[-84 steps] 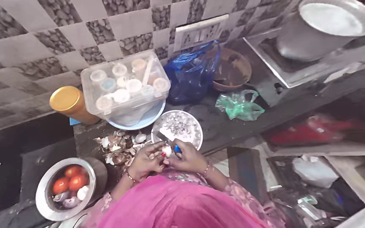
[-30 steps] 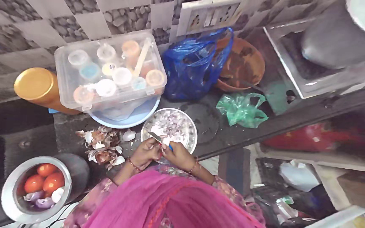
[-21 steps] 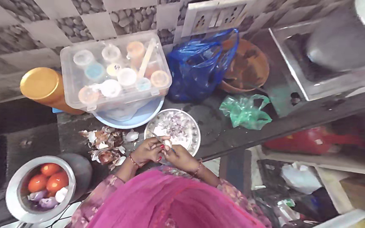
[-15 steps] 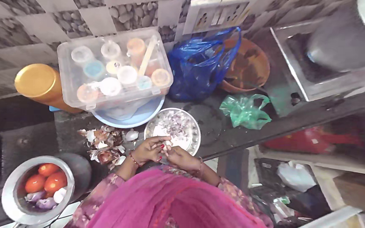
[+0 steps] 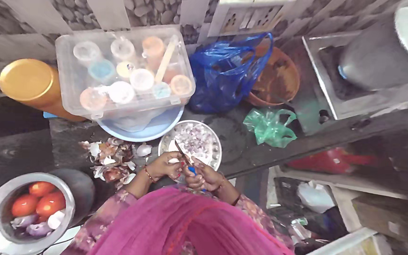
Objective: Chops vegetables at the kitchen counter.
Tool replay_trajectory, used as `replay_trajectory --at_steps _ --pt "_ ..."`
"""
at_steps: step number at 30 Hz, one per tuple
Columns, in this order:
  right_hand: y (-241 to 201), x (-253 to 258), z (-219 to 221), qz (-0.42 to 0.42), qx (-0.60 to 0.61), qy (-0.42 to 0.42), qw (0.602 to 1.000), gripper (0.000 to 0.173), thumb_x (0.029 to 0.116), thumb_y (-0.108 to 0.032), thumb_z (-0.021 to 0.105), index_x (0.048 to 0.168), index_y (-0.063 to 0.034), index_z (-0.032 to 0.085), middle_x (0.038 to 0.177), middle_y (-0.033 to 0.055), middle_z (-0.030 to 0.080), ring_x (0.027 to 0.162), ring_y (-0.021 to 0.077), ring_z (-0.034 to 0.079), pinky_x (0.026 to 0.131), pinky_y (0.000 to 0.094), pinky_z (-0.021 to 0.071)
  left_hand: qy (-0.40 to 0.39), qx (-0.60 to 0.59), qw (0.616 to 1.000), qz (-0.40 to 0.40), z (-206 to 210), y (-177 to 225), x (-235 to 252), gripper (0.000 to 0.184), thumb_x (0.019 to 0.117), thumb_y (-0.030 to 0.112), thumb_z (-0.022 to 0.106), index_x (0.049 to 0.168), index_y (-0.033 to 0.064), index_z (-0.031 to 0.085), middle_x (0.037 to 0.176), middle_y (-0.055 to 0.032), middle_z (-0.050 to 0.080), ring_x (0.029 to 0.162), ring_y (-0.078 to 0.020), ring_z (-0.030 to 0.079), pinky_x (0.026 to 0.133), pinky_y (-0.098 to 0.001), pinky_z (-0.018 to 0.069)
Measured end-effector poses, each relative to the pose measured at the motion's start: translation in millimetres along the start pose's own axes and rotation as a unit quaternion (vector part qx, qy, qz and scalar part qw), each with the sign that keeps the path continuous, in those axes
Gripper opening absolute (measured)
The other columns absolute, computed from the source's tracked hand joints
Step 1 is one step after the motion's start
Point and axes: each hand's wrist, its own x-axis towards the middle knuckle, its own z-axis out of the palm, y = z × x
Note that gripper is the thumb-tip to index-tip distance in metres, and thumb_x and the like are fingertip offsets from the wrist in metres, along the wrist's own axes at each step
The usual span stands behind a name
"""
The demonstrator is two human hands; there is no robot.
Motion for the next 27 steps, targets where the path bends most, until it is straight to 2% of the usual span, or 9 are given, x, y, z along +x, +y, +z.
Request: replay_trajectory --at_steps 4,8,12,15,16,17,20,23,27 --pt "0.4 -1.4 -2.3 0.001 0.008 -0.016 1.000 0.047 0.0864 -0.071 0.063 0.085 -0.0248 0.059 0.059 -0.0148 0.049 0.042 -0.0044 0.042 0.039 0.0129 0.0344 0.009 0.011 1.000 -0.027 2.9 3.3 0.2 0.028 0.0822 0.002 0.065 0.110 0.0048 0.067 0.088 0.0095 0.068 0.070 0.0033 0.061 0.065 -0.0150 0.0529" --pt "1.1 -4.5 -2.6 -0.015 0.032 -0.042 0.999 0.053 0.0847 -0.075 0.062 0.091 -0.0229 0.062 0.061 -0.0137 0.050 0.045 -0.0029 0.043 0.042 0.0140 0.0348 0.009 -0.033 0.999 -0.037 9.2 3.6 1.1 0.015 0.0862 0.004 0.065 0.099 0.0120 0.067 0.076 0.0113 0.067 0.064 0.0029 0.060 0.059 -0.0152 0.0509" --pt "-3.2 -15.0 2.7 -0.067 -0.003 -0.033 0.997 0.047 0.0874 -0.070 0.063 0.092 -0.0233 0.062 0.064 -0.0130 0.052 0.047 -0.0020 0.045 0.043 0.0151 0.0355 0.099 -0.022 0.992 -0.079 19.6 13.2 -0.5 0.013 0.0931 0.001 0.060 0.103 0.0055 0.068 0.083 0.0078 0.067 0.069 0.0015 0.062 0.063 -0.0156 0.0523" --pt "-12.1 -24.2 20.9 -0.176 -0.205 0.169 0.948 0.023 0.1012 -0.042 0.058 0.092 -0.0213 0.059 0.066 -0.0156 0.051 0.051 -0.0054 0.043 0.046 0.0136 0.0356 0.145 0.038 0.981 -0.122 24.1 23.9 -2.0 0.012 0.0928 0.000 0.062 0.103 0.0017 0.067 0.085 0.0051 0.067 0.070 0.0004 0.061 0.065 -0.0168 0.0527" --pt "-16.2 -22.0 28.7 -0.195 -0.301 0.262 0.896 0.008 0.0980 -0.021 0.056 0.092 -0.0155 0.057 0.066 -0.0145 0.052 0.052 -0.0061 0.045 0.048 0.0128 0.0382 0.151 0.053 0.979 -0.124 25.9 26.2 -2.6 0.011 0.0921 -0.001 0.063 0.103 0.0007 0.067 0.085 0.0041 0.066 0.070 -0.0001 0.062 0.066 -0.0175 0.0531" --pt "-19.4 -20.6 31.6 -0.191 -0.390 0.325 0.840 0.008 0.0914 -0.013 0.062 0.097 -0.0074 0.060 0.071 -0.0108 0.055 0.056 -0.0049 0.048 0.053 0.0140 0.0431 0.154 0.066 0.978 -0.122 27.6 28.0 -2.3 0.011 0.0909 -0.001 0.064 0.102 0.0004 0.067 0.085 0.0036 0.066 0.070 -0.0006 0.062 0.067 -0.0184 0.0541" --pt "-18.6 -18.2 27.1 -0.153 -0.529 0.381 0.743 0.030 0.0875 -0.022 0.071 0.108 -0.0003 0.066 0.085 -0.0020 0.067 0.061 -0.0020 0.052 0.057 0.0180 0.0458 0.155 0.096 0.974 -0.133 35.1 34.4 2.1 0.011 0.0900 0.000 0.069 0.101 0.0004 0.068 0.085 0.0005 0.068 0.071 -0.0025 0.064 0.068 -0.0205 0.0557" --pt "-14.8 -15.7 25.5 -0.155 -0.523 0.422 0.724 0.021 0.0905 -0.021 0.067 0.101 -0.0025 0.068 0.082 0.0013 0.068 0.059 0.0005 0.054 0.057 0.0206 0.0478 0.153 0.127 0.969 -0.143 41.4 42.4 5.7 0.017 0.0863 0.000 0.072 0.103 0.0010 0.069 0.090 -0.0019 0.069 0.071 -0.0032 0.064 0.066 -0.0209 0.0554" --pt "-12.0 -17.3 23.6 -0.176 -0.447 0.422 0.768 0.020 0.0921 -0.017 0.067 0.103 -0.0002 0.067 0.082 0.0010 0.066 0.060 0.0013 0.055 0.058 0.0210 0.0495 0.165 0.155 0.965 -0.133 44.0 47.4 6.6 0.020 0.0829 -0.001 0.075 0.102 0.0000 0.069 0.091 -0.0033 0.069 0.076 -0.0047 0.066 0.072 -0.0232 0.0572"
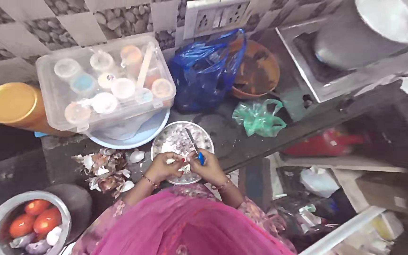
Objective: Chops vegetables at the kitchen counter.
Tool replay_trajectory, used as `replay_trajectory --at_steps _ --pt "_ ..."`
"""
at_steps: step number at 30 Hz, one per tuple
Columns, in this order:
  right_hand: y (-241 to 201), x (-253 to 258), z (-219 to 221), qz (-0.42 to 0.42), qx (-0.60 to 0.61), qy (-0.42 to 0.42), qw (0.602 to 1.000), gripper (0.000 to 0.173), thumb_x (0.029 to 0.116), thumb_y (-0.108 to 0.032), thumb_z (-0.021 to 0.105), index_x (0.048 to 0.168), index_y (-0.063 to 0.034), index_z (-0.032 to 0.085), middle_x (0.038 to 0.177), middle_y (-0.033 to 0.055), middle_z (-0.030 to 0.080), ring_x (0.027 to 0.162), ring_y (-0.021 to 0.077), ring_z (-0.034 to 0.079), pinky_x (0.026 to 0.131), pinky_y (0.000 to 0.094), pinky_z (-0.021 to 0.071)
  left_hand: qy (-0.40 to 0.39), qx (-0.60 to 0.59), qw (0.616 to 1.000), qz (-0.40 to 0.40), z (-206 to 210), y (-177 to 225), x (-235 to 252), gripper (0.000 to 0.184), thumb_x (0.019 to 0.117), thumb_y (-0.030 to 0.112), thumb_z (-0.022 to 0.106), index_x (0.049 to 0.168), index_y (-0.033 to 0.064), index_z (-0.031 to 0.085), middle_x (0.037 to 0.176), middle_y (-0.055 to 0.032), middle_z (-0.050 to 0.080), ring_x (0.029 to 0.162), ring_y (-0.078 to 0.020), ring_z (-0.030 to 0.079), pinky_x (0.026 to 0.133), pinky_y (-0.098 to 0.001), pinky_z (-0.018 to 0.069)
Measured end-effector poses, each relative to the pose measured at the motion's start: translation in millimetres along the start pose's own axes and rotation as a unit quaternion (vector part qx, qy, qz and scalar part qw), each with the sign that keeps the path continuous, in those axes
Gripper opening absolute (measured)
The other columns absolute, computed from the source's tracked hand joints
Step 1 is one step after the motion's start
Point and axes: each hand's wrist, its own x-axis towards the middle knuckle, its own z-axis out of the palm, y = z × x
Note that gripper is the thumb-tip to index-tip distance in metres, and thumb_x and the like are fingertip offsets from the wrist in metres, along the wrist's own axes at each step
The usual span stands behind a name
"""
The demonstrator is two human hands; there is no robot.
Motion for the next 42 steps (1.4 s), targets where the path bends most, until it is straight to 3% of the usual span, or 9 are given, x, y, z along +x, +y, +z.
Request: replay_trajectory --at_steps 2,5,7,12,21,26,32,36,42 --pt "5.7 -0.8 -2.3 -0.020 0.001 -0.021 1.000 0.025 0.0913 -0.021 0.069 0.104 -0.0003 0.066 0.078 -0.0016 0.065 0.060 0.0000 0.054 0.057 0.0199 0.0484 -0.008 0.002 1.000 0.009 -0.8 -0.2 0.6 0.016 0.0815 0.000 0.074 0.097 0.0019 0.070 0.085 0.0011 0.069 0.072 -0.0022 0.064 0.069 -0.0213 0.0553" --pt "11.4 1.1 -7.9 -0.055 -0.087 -0.062 0.993 0.042 0.0895 -0.037 0.073 0.106 0.0011 0.065 0.065 -0.0049 0.053 0.057 0.0020 0.048 0.056 0.0227 0.0442 -0.054 -0.014 0.998 0.014 -3.0 5.9 0.1 0.008 0.0863 0.000 0.070 0.094 0.0042 0.070 0.080 0.0064 0.070 0.068 0.0005 0.064 0.066 -0.0192 0.0554" --pt "9.6 3.2 -10.6 -0.055 -0.140 -0.091 0.984 0.047 0.0908 -0.043 0.069 0.105 0.0014 0.064 0.067 -0.0008 0.052 0.058 0.0072 0.048 0.058 0.0282 0.0449 -0.087 -0.012 0.996 0.013 -4.4 11.9 1.6 0.005 0.0913 0.002 0.067 0.095 0.0032 0.070 0.080 0.0065 0.071 0.068 0.0011 0.065 0.066 -0.0184 0.0555" --pt "2.3 9.0 -14.2 -0.068 -0.154 -0.108 0.980 0.040 0.0959 -0.033 0.063 0.103 0.0062 0.062 0.075 0.0081 0.060 0.066 0.0126 0.056 0.064 0.0321 0.0493 -0.097 0.012 0.995 0.012 -7.8 19.0 10.1 0.005 0.0904 0.003 0.067 0.095 0.0028 0.070 0.080 0.0063 0.067 0.070 0.0014 0.062 0.068 -0.0181 0.0539" --pt "8.1 16.1 -20.4 -0.109 -0.194 -0.104 0.969 0.040 0.1009 -0.031 0.056 0.101 0.0075 0.063 0.075 0.0131 0.062 0.068 0.0191 0.060 0.066 0.0371 0.0514 -0.115 -0.032 0.993 -0.005 -7.4 21.4 21.0 0.006 0.0905 0.002 0.064 0.093 0.0039 0.068 0.078 0.0065 0.066 0.068 -0.0006 0.062 0.066 -0.0191 0.0544" --pt "9.7 17.4 -17.3 -0.098 -0.203 -0.074 0.971 0.040 0.1034 -0.031 0.050 0.091 0.0056 0.061 0.067 0.0101 0.056 0.062 0.0181 0.056 0.060 0.0366 0.0474 -0.115 -0.049 0.992 -0.005 -6.1 22.8 26.1 0.009 0.0913 -0.001 0.062 0.096 0.0028 0.069 0.080 0.0063 0.069 0.069 0.0001 0.064 0.066 -0.0182 0.0550" --pt "15.4 19.4 -16.4 -0.092 -0.232 -0.030 0.968 0.047 0.1037 -0.037 0.047 0.090 0.0043 0.064 0.068 0.0125 0.059 0.064 0.0246 0.060 0.061 0.0444 0.0494 -0.097 -0.059 0.994 0.001 -5.0 18.4 30.2 0.009 0.0914 0.002 0.062 0.099 0.0031 0.067 0.085 0.0049 0.068 0.072 -0.0011 0.063 0.068 -0.0192 0.0545" --pt "14.3 22.8 -20.8 -0.068 -0.225 -0.041 0.971 0.046 0.0978 -0.040 0.058 0.098 0.0052 0.065 0.075 0.0136 0.062 0.069 0.0247 0.061 0.066 0.0451 0.0515 -0.093 -0.034 0.995 0.003 -4.3 19.0 32.0 0.010 0.0888 0.001 0.064 0.098 0.0017 0.067 0.082 0.0045 0.067 0.071 -0.0017 0.063 0.068 -0.0202 0.0549" --pt "7.1 25.4 -23.9 -0.037 -0.236 -0.094 0.966 0.044 0.1013 -0.037 0.054 0.103 0.0060 0.062 0.077 0.0142 0.061 0.070 0.0242 0.060 0.069 0.0439 0.0510 -0.111 0.025 0.993 0.013 -5.1 22.3 36.9 0.010 0.0895 -0.002 0.065 0.099 -0.0011 0.068 0.084 0.0028 0.066 0.075 -0.0017 0.063 0.072 -0.0204 0.0549"
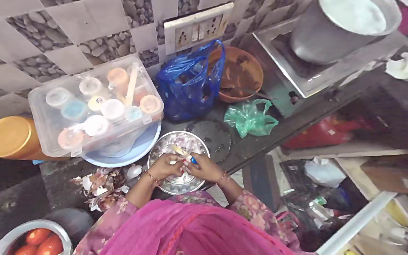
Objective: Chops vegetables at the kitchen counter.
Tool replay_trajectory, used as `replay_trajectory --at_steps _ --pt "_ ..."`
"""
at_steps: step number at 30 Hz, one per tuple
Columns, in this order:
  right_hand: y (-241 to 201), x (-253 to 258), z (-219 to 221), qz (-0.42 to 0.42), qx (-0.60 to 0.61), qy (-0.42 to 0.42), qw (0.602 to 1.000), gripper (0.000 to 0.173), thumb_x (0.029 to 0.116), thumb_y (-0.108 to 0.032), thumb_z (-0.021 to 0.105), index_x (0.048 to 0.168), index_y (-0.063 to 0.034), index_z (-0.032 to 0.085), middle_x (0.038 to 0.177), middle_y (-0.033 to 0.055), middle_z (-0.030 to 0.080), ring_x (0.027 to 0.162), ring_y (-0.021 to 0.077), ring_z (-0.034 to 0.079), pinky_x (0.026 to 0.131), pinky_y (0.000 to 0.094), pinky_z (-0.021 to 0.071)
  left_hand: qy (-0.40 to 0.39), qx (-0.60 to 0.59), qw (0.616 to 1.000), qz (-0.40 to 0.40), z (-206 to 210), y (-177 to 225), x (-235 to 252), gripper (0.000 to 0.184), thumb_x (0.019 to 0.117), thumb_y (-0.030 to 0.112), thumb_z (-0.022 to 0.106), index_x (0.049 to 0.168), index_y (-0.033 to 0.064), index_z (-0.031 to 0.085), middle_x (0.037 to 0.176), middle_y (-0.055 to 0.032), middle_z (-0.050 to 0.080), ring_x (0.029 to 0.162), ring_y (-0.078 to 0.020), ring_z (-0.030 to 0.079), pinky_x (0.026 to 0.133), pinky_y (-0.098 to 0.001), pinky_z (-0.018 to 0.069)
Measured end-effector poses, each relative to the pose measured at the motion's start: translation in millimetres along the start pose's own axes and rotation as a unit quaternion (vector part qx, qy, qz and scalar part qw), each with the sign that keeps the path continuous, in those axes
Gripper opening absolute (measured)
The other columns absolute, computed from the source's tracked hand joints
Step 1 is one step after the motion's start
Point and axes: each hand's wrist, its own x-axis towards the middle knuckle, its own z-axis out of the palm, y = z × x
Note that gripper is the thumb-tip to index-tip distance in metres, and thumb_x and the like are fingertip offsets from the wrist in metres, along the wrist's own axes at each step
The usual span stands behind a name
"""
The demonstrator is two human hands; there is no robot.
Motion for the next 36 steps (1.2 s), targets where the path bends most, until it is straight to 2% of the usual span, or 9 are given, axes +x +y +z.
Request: replay_trajectory --at_steps 8,14,18,21,23,26,33,36 --pt "4.6 1.8 12.0 -0.009 0.043 0.069 0.997 0.040 0.1025 -0.031 0.053 0.100 0.0073 0.064 0.074 0.0113 0.062 0.066 0.0175 0.059 0.065 0.0361 0.0509 0.014 0.039 0.999 0.010 2.3 1.2 5.2 0.010 0.0926 0.003 0.065 0.101 -0.0023 0.067 0.086 0.0007 0.066 0.074 -0.0015 0.062 0.073 -0.0213 0.0544" --pt "4.0 1.8 13.5 0.019 0.063 0.058 0.996 0.040 0.1046 -0.030 0.048 0.098 0.0065 0.063 0.072 0.0083 0.058 0.066 0.0149 0.056 0.065 0.0342 0.0490 0.045 0.057 0.997 0.018 7.9 -1.7 5.6 0.015 0.0913 0.002 0.066 0.105 -0.0034 0.069 0.094 -0.0025 0.068 0.079 -0.0017 0.062 0.078 -0.0223 0.0542" --pt "6.9 4.9 14.4 0.031 0.068 0.053 0.996 0.041 0.1061 -0.030 0.046 0.099 0.0063 0.063 0.073 0.0083 0.058 0.067 0.0147 0.056 0.067 0.0342 0.0488 0.063 0.040 0.997 0.037 12.6 -5.0 5.6 0.014 0.0950 0.004 0.064 0.104 -0.0049 0.069 0.096 -0.0043 0.069 0.080 -0.0013 0.063 0.078 -0.0217 0.0550" --pt "5.5 6.9 12.6 0.051 0.070 0.053 0.995 0.042 0.1063 -0.031 0.045 0.099 0.0056 0.064 0.073 0.0066 0.056 0.067 0.0145 0.054 0.067 0.0349 0.0483 0.043 0.021 0.997 0.062 11.0 -9.1 5.9 0.020 0.0937 0.004 0.063 0.110 -0.0055 0.069 0.104 -0.0060 0.069 0.088 -0.0014 0.063 0.084 -0.0221 0.0535" --pt "5.6 8.3 13.4 0.058 0.072 0.051 0.994 0.042 0.1064 -0.031 0.044 0.097 0.0045 0.063 0.071 0.0048 0.054 0.065 0.0131 0.053 0.066 0.0338 0.0472 0.039 0.003 0.998 0.054 10.6 -9.7 4.3 0.022 0.0943 0.003 0.063 0.114 -0.0057 0.067 0.108 -0.0069 0.068 0.089 -0.0016 0.063 0.083 -0.0217 0.0540" --pt "4.5 9.6 15.1 0.060 0.080 0.047 0.994 0.041 0.1065 -0.031 0.045 0.096 0.0043 0.064 0.072 0.0052 0.055 0.066 0.0130 0.054 0.066 0.0338 0.0476 0.062 0.004 0.997 0.050 11.1 -15.9 5.8 0.019 0.0941 0.005 0.064 0.110 -0.0050 0.068 0.102 -0.0050 0.068 0.083 -0.0014 0.063 0.078 -0.0215 0.0549" --pt "-0.1 11.4 16.7 0.065 0.076 0.046 0.994 0.042 0.1065 -0.031 0.047 0.098 0.0056 0.065 0.075 0.0086 0.060 0.069 0.0155 0.057 0.069 0.0360 0.0496 0.111 0.002 0.993 0.047 12.5 -21.2 6.9 0.016 0.0910 0.005 0.066 0.103 -0.0048 0.068 0.101 -0.0062 0.068 0.086 -0.0050 0.063 0.082 -0.0259 0.0544" --pt "-2.6 11.0 12.9 0.075 0.052 0.040 0.995 0.043 0.1041 -0.034 0.052 0.108 0.0064 0.066 0.081 0.0128 0.063 0.075 0.0213 0.061 0.074 0.0416 0.0517 0.111 0.005 0.993 0.036 12.0 -19.2 4.8 0.015 0.0882 0.001 0.067 0.102 -0.0044 0.068 0.099 -0.0058 0.068 0.085 -0.0050 0.063 0.081 -0.0260 0.0548"
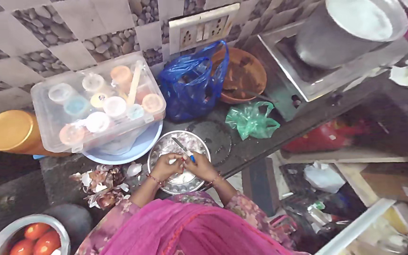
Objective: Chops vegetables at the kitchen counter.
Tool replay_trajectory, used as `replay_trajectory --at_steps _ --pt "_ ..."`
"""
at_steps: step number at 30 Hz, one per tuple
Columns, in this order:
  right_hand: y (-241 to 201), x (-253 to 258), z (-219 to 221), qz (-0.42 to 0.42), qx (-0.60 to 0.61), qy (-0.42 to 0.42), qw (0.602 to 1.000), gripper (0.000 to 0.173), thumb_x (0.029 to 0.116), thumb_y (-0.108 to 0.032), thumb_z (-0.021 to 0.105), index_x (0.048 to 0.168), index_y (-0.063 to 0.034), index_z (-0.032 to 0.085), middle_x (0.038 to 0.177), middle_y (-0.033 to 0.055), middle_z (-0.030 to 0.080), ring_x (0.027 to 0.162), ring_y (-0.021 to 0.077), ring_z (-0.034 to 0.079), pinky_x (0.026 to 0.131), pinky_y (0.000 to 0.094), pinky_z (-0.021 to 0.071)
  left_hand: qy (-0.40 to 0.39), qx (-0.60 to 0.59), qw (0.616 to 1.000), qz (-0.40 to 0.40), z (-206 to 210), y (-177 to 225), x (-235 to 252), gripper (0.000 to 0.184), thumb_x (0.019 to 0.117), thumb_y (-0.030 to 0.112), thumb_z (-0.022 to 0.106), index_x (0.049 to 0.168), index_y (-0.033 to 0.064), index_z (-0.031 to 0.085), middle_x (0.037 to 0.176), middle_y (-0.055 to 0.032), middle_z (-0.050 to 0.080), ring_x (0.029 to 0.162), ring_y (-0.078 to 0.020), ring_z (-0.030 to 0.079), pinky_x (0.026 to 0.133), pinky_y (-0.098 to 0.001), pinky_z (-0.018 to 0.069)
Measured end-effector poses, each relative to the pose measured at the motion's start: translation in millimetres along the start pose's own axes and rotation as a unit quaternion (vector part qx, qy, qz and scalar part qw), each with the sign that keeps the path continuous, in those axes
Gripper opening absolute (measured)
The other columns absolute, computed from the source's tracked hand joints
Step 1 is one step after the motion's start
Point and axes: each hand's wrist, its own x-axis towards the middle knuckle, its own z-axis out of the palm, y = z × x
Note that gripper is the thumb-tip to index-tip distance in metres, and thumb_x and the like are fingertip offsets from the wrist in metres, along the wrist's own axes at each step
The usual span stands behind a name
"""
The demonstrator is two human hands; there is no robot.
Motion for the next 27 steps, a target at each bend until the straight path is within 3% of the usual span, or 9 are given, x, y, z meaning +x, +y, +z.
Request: replay_trajectory --at_steps 4,8,11,14,22,25,27 --pt "1.1 1.7 -5.1 -0.007 -0.026 -0.034 0.999 0.045 0.1046 -0.035 0.051 0.112 0.0076 0.064 0.084 0.0160 0.064 0.078 0.0257 0.062 0.077 0.0454 0.0524 -0.013 0.032 0.999 0.007 -0.6 2.9 -1.4 0.015 0.0903 0.002 0.065 0.103 -0.0043 0.069 0.103 -0.0069 0.068 0.089 -0.0053 0.063 0.084 -0.0267 0.0541" --pt "0.3 2.3 -5.7 -0.016 -0.011 -0.057 0.998 0.044 0.1078 -0.033 0.044 0.102 0.0062 0.063 0.078 0.0119 0.059 0.073 0.0205 0.058 0.072 0.0401 0.0497 -0.017 0.059 0.998 0.015 -0.4 6.5 0.1 0.015 0.0939 0.005 0.063 0.104 -0.0044 0.069 0.101 -0.0080 0.068 0.084 -0.0055 0.064 0.081 -0.0261 0.0555" --pt "1.4 2.3 -4.7 -0.015 0.005 -0.067 0.998 0.042 0.1089 -0.031 0.042 0.097 0.0053 0.061 0.075 0.0085 0.055 0.069 0.0168 0.054 0.069 0.0367 0.0475 -0.031 0.114 0.992 0.041 -2.7 7.9 1.3 0.018 0.0970 0.007 0.061 0.106 -0.0059 0.069 0.107 -0.0125 0.069 0.094 -0.0103 0.065 0.090 -0.0304 0.0536" --pt "4.9 4.0 -2.8 -0.022 0.023 -0.061 0.998 0.041 0.1084 -0.029 0.042 0.093 0.0038 0.061 0.074 0.0060 0.054 0.069 0.0136 0.053 0.068 0.0341 0.0465 -0.037 0.140 0.987 0.062 -3.7 8.4 3.4 0.020 0.0985 0.009 0.060 0.108 -0.0050 0.070 0.106 -0.0131 0.069 0.092 -0.0116 0.066 0.090 -0.0322 0.0543" --pt "2.8 5.1 1.8 -0.017 0.035 -0.047 0.998 0.041 0.1085 -0.028 0.042 0.089 0.0025 0.062 0.075 0.0063 0.054 0.070 0.0146 0.053 0.069 0.0358 0.0463 -0.032 0.149 0.987 0.059 -5.5 2.4 7.0 0.020 0.0978 0.009 0.059 0.107 -0.0052 0.069 0.104 -0.0144 0.069 0.093 -0.0151 0.066 0.091 -0.0367 0.0536" --pt "-5.5 6.8 -3.0 -0.003 0.011 -0.045 0.999 0.041 0.1083 -0.028 0.044 0.096 0.0052 0.063 0.079 0.0114 0.058 0.074 0.0195 0.056 0.072 0.0394 0.0480 0.021 0.113 0.992 0.051 -5.3 2.7 5.8 0.019 0.0958 0.009 0.062 0.107 -0.0049 0.070 0.100 -0.0126 0.070 0.087 -0.0128 0.066 0.085 -0.0338 0.0552" --pt "-12.0 5.6 -8.9 0.018 -0.013 -0.037 0.999 0.039 0.1072 -0.032 0.047 0.101 0.0032 0.063 0.081 0.0113 0.060 0.074 0.0205 0.058 0.072 0.0407 0.0492 0.060 0.105 0.993 0.003 -6.4 11.6 3.3 0.018 0.0959 0.008 0.066 0.109 -0.0040 0.069 0.096 -0.0119 0.070 0.072 -0.0108 0.067 0.069 -0.0297 0.0585"
